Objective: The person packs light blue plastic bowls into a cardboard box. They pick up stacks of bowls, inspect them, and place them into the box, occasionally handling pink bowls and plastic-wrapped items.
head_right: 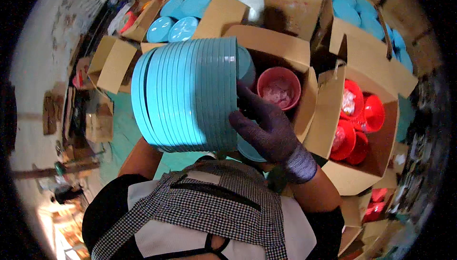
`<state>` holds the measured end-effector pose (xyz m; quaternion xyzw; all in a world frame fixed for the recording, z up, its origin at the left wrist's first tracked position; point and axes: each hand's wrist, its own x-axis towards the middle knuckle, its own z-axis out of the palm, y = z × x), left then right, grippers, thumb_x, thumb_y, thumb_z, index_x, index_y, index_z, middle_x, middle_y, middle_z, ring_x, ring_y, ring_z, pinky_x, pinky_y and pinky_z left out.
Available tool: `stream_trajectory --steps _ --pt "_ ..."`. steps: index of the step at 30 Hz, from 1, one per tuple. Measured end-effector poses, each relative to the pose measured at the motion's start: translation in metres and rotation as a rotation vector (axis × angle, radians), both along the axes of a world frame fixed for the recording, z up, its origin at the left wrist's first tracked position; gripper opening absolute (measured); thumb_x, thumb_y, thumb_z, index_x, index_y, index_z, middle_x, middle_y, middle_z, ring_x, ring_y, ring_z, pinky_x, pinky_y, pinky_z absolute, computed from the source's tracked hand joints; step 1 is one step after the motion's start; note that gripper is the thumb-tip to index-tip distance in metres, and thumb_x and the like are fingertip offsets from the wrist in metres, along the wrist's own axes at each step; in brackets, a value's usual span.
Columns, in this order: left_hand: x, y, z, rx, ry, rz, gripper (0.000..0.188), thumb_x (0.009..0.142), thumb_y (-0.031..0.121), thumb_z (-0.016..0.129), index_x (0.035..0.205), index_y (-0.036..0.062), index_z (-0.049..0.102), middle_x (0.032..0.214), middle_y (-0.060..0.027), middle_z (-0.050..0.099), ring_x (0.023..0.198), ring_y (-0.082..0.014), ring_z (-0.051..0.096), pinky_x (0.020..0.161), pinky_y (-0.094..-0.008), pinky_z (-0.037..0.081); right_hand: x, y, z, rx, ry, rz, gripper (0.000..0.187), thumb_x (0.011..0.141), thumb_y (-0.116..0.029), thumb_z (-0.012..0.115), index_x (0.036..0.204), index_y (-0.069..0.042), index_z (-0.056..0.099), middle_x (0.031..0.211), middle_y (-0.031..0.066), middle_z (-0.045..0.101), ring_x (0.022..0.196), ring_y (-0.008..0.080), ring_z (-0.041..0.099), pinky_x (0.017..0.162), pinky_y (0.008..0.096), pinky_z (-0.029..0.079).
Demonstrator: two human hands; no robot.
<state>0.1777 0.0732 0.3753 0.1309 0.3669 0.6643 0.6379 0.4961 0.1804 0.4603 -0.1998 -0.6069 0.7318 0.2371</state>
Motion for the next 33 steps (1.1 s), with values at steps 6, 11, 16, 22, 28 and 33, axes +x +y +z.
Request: stream_trajectory --steps 6,11,16,22,28,33 --pt "-0.025 -0.089 -0.009 0.077 -0.118 0.078 0.038 0.101 0.017 0.043 0.137 0.0043 0.044 0.120 -0.0132 0.058 0.106 -0.0227 0.059 0.090 -0.0347 0.050 -0.059 -0.060 0.025 0.193 -0.007 0.162 0.072 0.091 -0.026 0.060 0.149 0.001 0.026 0.129 0.0216 0.056 0.116 0.0226 0.056 0.098 0.0345 0.043" --pt "-0.056 -0.172 -0.016 0.104 -0.164 0.155 0.039 0.101 0.018 0.043 0.137 0.0042 0.043 0.121 -0.0134 0.058 0.107 -0.0232 0.059 0.090 -0.0353 0.050 -0.112 -0.118 0.045 0.233 -0.140 0.289 0.073 0.089 -0.024 0.059 0.149 0.001 0.026 0.129 0.0211 0.056 0.115 0.0233 0.057 0.098 0.0353 0.044" --pt "-0.081 -0.238 -0.024 0.142 -0.210 0.210 0.039 0.101 0.018 0.042 0.137 0.0041 0.043 0.122 -0.0135 0.058 0.108 -0.0237 0.059 0.091 -0.0359 0.050 -0.152 -0.175 0.060 0.256 -0.201 0.348 0.060 0.086 -0.017 0.058 0.138 0.007 0.040 0.123 0.0174 0.059 0.111 0.0226 0.058 0.097 0.0352 0.043" --pt "-0.107 -0.296 -0.032 0.187 -0.217 0.263 0.040 0.101 0.020 0.042 0.138 0.0040 0.043 0.123 -0.0137 0.057 0.109 -0.0243 0.058 0.092 -0.0365 0.050 -0.196 -0.228 0.080 0.407 -0.239 0.395 0.060 0.086 -0.016 0.059 0.139 0.007 0.039 0.120 0.0198 0.061 0.109 0.0248 0.060 0.096 0.0360 0.045" --pt "-0.102 -0.285 -0.040 0.210 -0.214 0.303 0.040 0.101 0.021 0.042 0.138 0.0040 0.043 0.124 -0.0139 0.057 0.110 -0.0249 0.058 0.092 -0.0372 0.050 -0.186 -0.208 0.072 0.459 -0.193 0.407 0.066 0.085 -0.019 0.062 0.142 0.004 0.036 0.123 0.0226 0.060 0.115 0.0308 0.060 0.100 0.0400 0.044" --pt "-0.101 -0.280 -0.051 0.215 -0.231 0.299 0.041 0.101 0.022 0.042 0.138 0.0039 0.043 0.125 -0.0141 0.056 0.110 -0.0253 0.058 0.093 -0.0378 0.049 -0.186 -0.213 0.069 0.393 -0.237 0.347 0.065 0.084 -0.018 0.063 0.140 0.004 0.038 0.123 0.0234 0.060 0.115 0.0310 0.060 0.099 0.0405 0.045"
